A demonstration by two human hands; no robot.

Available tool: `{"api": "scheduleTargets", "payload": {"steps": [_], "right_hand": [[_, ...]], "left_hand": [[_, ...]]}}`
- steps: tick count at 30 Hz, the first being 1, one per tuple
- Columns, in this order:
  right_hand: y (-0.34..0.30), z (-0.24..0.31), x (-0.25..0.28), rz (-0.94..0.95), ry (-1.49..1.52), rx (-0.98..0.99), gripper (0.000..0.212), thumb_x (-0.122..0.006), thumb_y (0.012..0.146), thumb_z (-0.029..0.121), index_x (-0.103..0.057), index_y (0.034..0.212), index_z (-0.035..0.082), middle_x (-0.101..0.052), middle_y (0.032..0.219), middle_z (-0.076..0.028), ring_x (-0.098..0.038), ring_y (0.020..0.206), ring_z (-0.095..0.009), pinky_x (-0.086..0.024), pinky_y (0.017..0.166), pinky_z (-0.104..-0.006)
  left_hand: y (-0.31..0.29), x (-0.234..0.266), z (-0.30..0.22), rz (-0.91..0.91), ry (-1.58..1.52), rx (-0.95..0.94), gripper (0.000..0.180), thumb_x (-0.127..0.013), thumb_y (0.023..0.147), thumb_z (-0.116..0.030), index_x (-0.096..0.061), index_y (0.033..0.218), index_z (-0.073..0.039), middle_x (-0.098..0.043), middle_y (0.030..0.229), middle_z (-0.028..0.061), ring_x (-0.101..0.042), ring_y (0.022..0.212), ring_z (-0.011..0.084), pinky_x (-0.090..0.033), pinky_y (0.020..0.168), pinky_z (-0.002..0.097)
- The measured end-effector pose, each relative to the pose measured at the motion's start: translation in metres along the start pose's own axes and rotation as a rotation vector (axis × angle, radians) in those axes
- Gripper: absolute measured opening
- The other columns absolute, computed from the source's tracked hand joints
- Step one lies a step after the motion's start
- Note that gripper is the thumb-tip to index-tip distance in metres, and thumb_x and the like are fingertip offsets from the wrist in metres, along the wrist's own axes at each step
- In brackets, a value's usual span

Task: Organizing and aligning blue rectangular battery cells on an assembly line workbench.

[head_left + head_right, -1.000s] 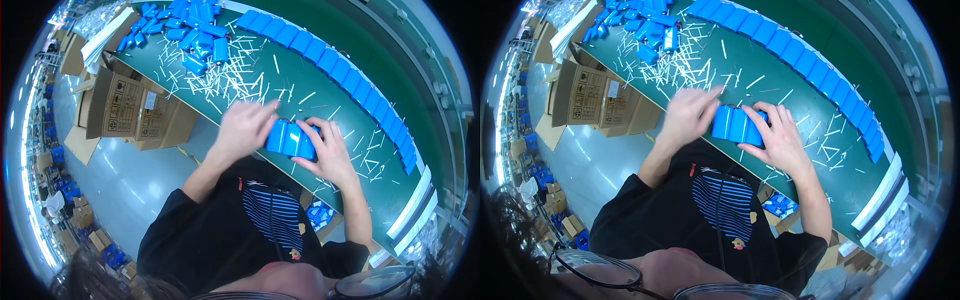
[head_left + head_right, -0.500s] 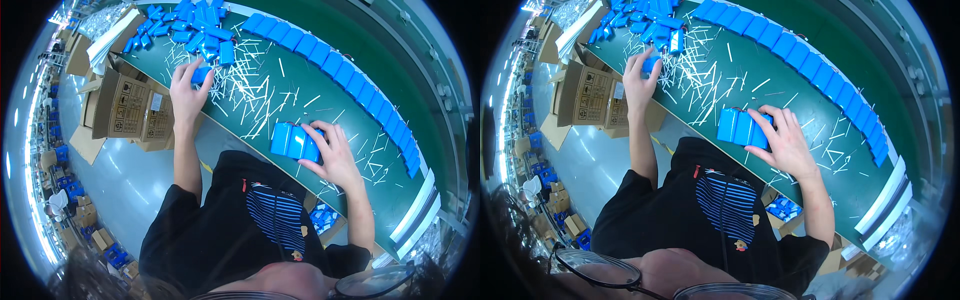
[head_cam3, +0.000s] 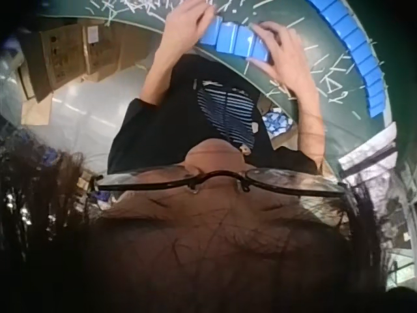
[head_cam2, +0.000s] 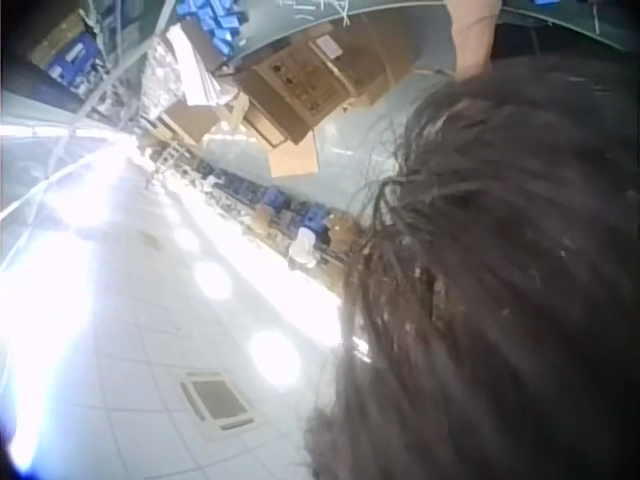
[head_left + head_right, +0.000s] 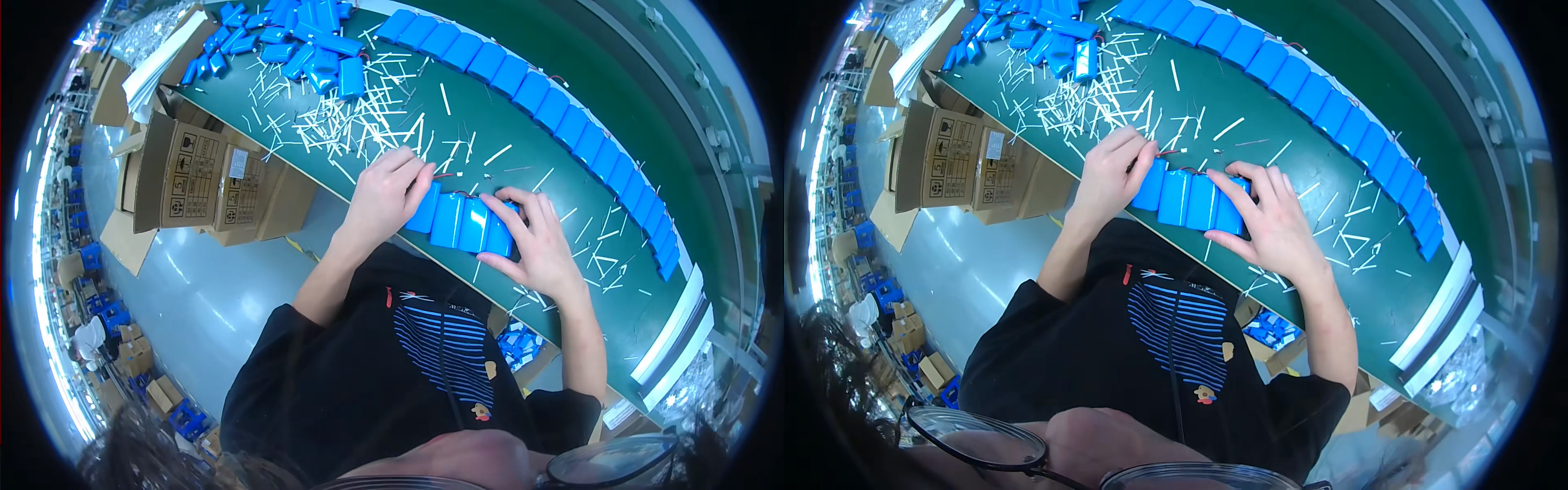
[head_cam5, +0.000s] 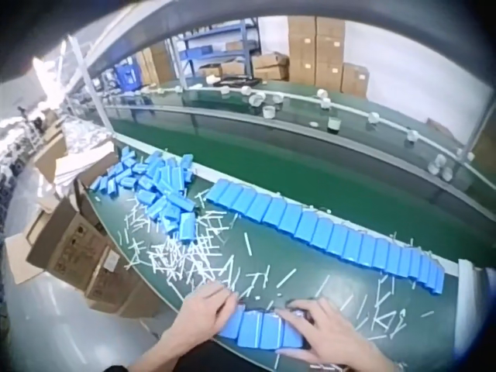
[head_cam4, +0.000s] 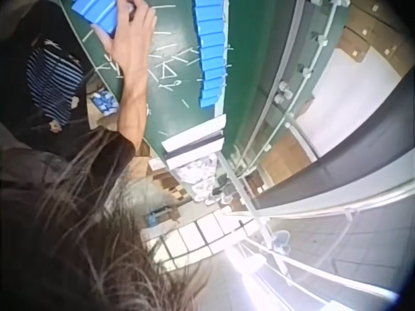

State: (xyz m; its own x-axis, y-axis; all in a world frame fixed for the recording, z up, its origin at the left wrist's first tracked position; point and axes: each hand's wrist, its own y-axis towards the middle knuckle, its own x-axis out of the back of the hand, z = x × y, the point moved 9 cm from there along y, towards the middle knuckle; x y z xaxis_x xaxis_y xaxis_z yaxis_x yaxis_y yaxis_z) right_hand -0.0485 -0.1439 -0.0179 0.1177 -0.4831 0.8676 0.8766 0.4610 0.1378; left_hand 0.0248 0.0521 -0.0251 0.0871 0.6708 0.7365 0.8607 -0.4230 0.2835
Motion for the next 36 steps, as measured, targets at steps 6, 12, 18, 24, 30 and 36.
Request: {"api": "scheduleTargets", "payload": {"steps": [6,12,18,24,30,36], "right_hand": [[0.001,0.000,0.003,-0.010,0.001,0.018,0.078,-0.085,0.088,0.048,-0.057,0.154,0.017,-0.055,0.144,-0.011,-0.054,0.114,-0.029,-0.048,0.100,-0.0419],[-0.001,0.002,0.000,0.006,-0.010,0.016,0.079,-0.086,0.087,0.049,-0.058,0.153,0.016,-0.055,0.141,-0.012,-0.055,0.113,-0.029,-0.049,0.099,-0.0417],[-0.002,0.000,0.001,-0.038,-0.011,0.001,0.084,-0.088,0.084,0.049,-0.057,0.153,0.012,-0.056,0.138,-0.013,-0.056,0.114,-0.030,-0.050,0.098,-0.0422],[-0.001,0.006,0.008,-0.038,-0.073,-0.023,0.071,-0.081,0.092,0.045,-0.058,0.149,0.009,-0.056,0.134,-0.014,-0.058,0.109,-0.030,-0.051,0.096,-0.0415],[-0.005,-0.010,0.022,-0.157,0.183,-0.122,0.059,-0.072,0.099,0.040,-0.058,0.148,0.009,-0.056,0.134,-0.014,-0.059,0.108,-0.031,-0.050,0.097,-0.0408],[-0.007,-0.021,0.018,-0.166,0.208,-0.178,0.051,-0.063,0.103,0.033,-0.058,0.148,0.009,-0.056,0.135,-0.014,-0.059,0.109,-0.031,-0.049,0.098,-0.0403]], "left_hand": [[-0.015,0.009,-0.013,-0.107,0.099,-0.102,0.027,-0.073,0.097,-0.026,-0.071,0.116,-0.007,-0.063,0.115,0.0088,-0.058,0.101,0.0262,-0.048,0.090,0.0395],[-0.024,-0.011,-0.039,0.081,0.124,-0.266,0.065,-0.081,0.090,-0.054,-0.065,0.136,-0.011,-0.059,0.131,0.0100,-0.054,0.119,0.0317,-0.043,0.104,0.0461],[-0.012,-0.032,-0.043,0.227,0.256,-0.406,0.089,-0.080,0.082,-0.072,-0.060,0.146,-0.014,-0.058,0.136,0.0089,-0.052,0.126,0.0325,-0.040,0.109,0.0475],[-0.003,-0.021,-0.049,0.259,0.216,-0.488,0.086,-0.078,0.083,-0.074,-0.062,0.145,-0.016,-0.059,0.137,0.0075,-0.052,0.130,0.0314,-0.038,0.114,0.0488],[0.044,0.063,0.026,-0.213,0.412,-0.213,0.052,-0.083,0.092,-0.038,-0.072,0.139,-0.016,-0.069,0.139,0.0055,-0.060,0.124,0.0292,-0.047,0.110,0.0442],[0.059,0.068,0.061,-0.307,0.542,-0.068,0.034,-0.086,0.089,-0.023,-0.082,0.121,-0.012,-0.072,0.142,0.0060,-0.062,0.122,0.0273,-0.054,0.104,0.0383]]}}
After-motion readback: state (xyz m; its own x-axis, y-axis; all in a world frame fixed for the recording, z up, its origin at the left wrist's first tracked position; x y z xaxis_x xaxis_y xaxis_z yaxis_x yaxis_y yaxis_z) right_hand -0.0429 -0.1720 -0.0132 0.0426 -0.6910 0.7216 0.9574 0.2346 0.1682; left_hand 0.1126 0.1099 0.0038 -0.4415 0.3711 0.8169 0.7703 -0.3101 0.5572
